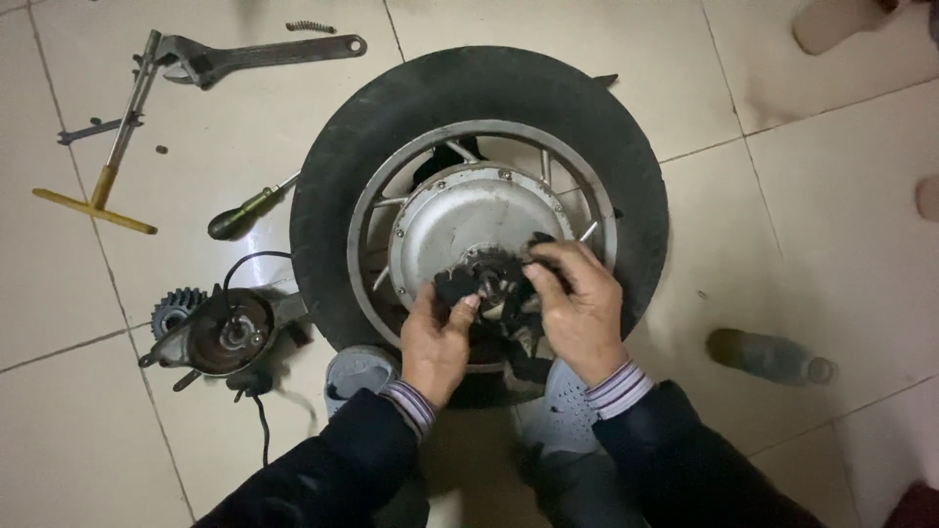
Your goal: The person cleans the hub and sprocket area of a motorcycle wheel using a dark rag. They wipe the central hub, rotate the wheel to access different sides, and continue scrubbing the metal components while sitting on the floor.
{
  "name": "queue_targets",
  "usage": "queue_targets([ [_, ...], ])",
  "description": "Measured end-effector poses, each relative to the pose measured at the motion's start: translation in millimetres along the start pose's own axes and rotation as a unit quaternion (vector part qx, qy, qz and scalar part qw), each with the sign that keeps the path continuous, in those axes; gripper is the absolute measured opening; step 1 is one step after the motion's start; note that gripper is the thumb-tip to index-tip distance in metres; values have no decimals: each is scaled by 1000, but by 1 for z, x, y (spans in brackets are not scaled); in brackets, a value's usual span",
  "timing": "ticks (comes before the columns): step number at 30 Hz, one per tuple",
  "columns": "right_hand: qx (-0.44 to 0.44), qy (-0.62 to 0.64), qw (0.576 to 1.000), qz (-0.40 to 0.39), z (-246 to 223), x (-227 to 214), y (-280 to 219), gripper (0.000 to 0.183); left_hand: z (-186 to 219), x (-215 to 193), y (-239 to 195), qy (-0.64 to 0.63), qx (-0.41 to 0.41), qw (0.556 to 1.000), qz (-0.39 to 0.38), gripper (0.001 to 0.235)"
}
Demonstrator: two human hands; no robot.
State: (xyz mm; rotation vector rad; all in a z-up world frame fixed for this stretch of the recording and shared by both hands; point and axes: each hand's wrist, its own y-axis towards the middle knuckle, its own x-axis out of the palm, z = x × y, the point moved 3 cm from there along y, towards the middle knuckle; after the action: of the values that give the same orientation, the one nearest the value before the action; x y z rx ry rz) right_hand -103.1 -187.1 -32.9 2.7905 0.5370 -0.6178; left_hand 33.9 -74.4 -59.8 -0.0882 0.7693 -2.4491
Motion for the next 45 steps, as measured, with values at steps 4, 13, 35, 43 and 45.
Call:
queue_targets([
  [4, -71, -58, 991, -98, -13, 4, 22, 13, -2, 1, 2, -9, -2, 1000, 9, 29],
  [13, -107, -173, 950, -236, 6, 17, 31, 19, 5, -3, 6, 86, -47, 995, -6, 28],
  [35, 172, -45, 983, -33, 1, 16, -10, 16, 2, -20, 16, 247, 76, 966, -24, 43],
  [43, -109, -103, 969, -195, -17, 17, 38, 20, -6, -7, 1, 9, -27, 1000, -4, 36],
  [45, -110, -163, 941, -274, -27, 21, 41, 19, -15, -1, 3, -15, -39, 999, 6, 32],
])
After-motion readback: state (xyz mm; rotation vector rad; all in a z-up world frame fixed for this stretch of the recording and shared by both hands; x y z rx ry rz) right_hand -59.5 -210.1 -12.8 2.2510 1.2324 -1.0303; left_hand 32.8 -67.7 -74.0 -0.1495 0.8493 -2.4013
